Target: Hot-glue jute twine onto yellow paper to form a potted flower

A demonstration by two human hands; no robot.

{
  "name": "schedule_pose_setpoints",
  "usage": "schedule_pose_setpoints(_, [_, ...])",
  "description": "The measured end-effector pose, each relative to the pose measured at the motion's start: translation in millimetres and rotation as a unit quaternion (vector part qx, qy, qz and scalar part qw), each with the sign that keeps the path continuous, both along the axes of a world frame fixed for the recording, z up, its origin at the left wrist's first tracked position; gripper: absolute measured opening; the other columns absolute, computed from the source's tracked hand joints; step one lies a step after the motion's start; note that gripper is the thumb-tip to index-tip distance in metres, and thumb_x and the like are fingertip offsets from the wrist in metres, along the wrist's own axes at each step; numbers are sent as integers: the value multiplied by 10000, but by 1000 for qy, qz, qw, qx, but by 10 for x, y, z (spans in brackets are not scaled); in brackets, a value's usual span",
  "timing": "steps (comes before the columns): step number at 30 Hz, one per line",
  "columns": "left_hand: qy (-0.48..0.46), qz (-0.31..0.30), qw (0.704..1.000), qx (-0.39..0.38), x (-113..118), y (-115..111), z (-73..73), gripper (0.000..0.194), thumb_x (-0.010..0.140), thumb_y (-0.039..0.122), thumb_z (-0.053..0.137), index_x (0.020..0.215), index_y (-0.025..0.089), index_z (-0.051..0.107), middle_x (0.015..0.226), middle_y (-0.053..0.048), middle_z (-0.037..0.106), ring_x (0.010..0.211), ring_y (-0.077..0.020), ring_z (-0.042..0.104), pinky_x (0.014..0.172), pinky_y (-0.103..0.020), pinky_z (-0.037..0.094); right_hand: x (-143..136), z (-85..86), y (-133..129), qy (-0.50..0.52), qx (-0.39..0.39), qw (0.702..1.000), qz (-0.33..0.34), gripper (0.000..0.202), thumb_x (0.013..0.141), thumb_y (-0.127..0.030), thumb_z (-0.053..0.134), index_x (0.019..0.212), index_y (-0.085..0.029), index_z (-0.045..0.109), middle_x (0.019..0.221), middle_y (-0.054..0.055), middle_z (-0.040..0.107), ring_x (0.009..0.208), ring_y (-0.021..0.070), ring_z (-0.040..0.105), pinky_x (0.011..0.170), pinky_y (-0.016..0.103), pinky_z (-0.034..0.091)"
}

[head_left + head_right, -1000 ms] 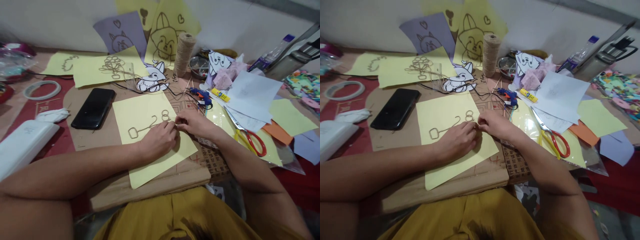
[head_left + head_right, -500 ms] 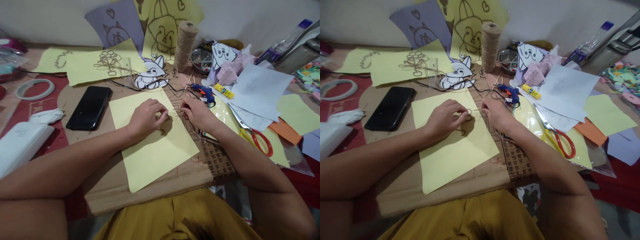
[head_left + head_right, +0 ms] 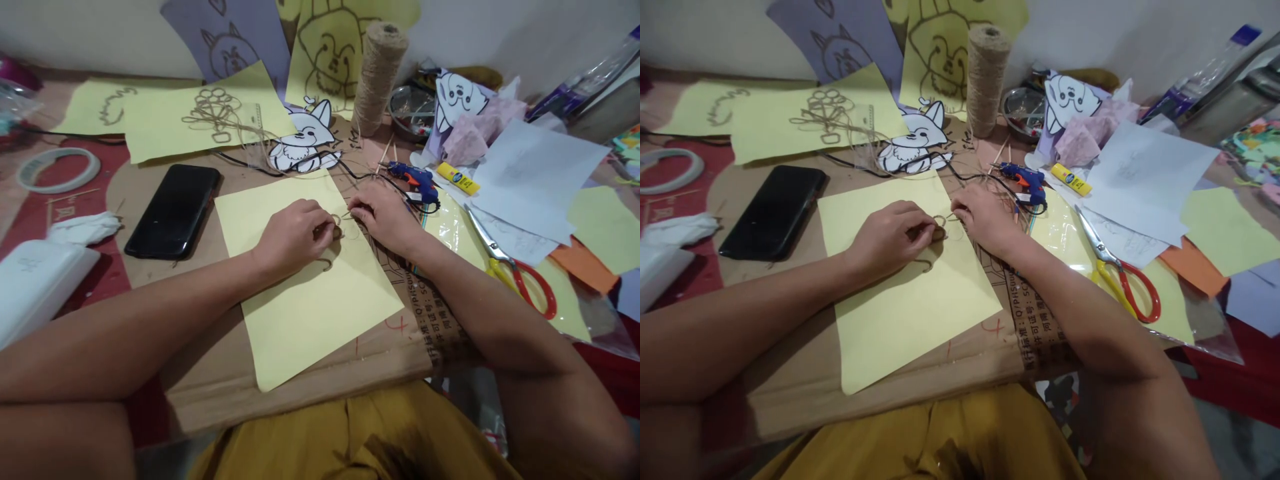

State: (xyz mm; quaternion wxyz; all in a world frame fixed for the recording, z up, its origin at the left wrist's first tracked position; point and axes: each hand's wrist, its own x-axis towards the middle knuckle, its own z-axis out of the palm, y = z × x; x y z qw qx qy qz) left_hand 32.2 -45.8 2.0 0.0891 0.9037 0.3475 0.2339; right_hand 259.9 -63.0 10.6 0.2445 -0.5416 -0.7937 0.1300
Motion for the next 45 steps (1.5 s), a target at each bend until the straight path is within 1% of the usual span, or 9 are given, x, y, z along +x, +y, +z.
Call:
schedule_pose_setpoints(6, [-15,-4,1000,0,-10,5,-19,324,975,244,532,1034,153,837,961,-112,793,897,-249,716,773,-354,552,-24,-50,11,18,-7,1000,4,180,989,-134,617,894,-261,702,1054,61,734,1066,261,616,1005,427,474])
schedule_pose_setpoints(15, [-22,14,999,-48,3,18,5,299,933,210,549,1018,165,833,992,-108,794,894,-231,709,805,-352,557,-31,-70,32,21,-5,1000,4,192,973,-104,619,890,-248,715,1056,67,747,1063,258,632,1017,440,479])
schedule_pose_setpoints(23, [-19,10,999,-45,14,21,-2,306,936,214,553,1025,169,842,1000,-106,791,903,-239,710,808,-362,561,-70,-60,27,24,-21,999,-3,181,983,-101,616,898,-232,707,1087,78,727,1078,248,632,988,401,484])
schedule_pose_setpoints(26, [-6,7,1000,-26,9,13,-16,312,939,206,550,1034,192,846,1006,-101,787,918,-244,709,793,-360,559,-81,-78,25,19,-16,1000,-8,183,988,-107,604,897,-237,694,1087,77,716,1082,249,621,997,405,480])
schedule_pose_setpoints(29, [28,3,1000,14,9,-11,-28,317,958,206,546,1049,216,850,1014,-98,781,932,-254,700,742,-349,539,-86,-96,23,15,-11,1000,-9,173,990,-109,592,907,-233,680,1089,81,703,1069,247,616,992,403,478])
schedule_pose_setpoints(33, [66,-10,996,51,19,-46,-19,313,975,188,542,1067,218,840,1009,-100,770,924,-270,679,704,-359,519,-84,-102,17,11,-14,1000,-6,159,1000,-124,580,924,-226,675,1094,84,687,1047,240,614,966,390,486])
schedule_pose_setpoints(36, [81,-23,995,58,31,-54,3,316,968,167,543,1106,193,826,1031,-109,761,928,-285,665,726,-381,531,-86,-95,8,9,-12,1000,-8,160,999,-122,589,917,-229,675,1096,84,689,1042,238,619,956,385,491])
schedule_pose_setpoints(42, [122,-21,991,56,64,-60,40,308,961,149,538,1115,138,805,1050,-145,724,946,-307,646,776,-408,541,-92,-75,-15,4,-12,1000,-6,160,997,-118,590,920,-224,681,1099,91,690,1056,241,634,961,387,501])
schedule_pose_setpoints(45, [120,-27,991,57,60,-68,39,309,966,154,538,1133,127,797,1054,-159,725,945,-315,638,783,-425,543,-94,-70,-22,-1,-9,1000,-6,170,986,-106,581,930,-225,689,1105,94,694,1061,249,636,964,401,502])
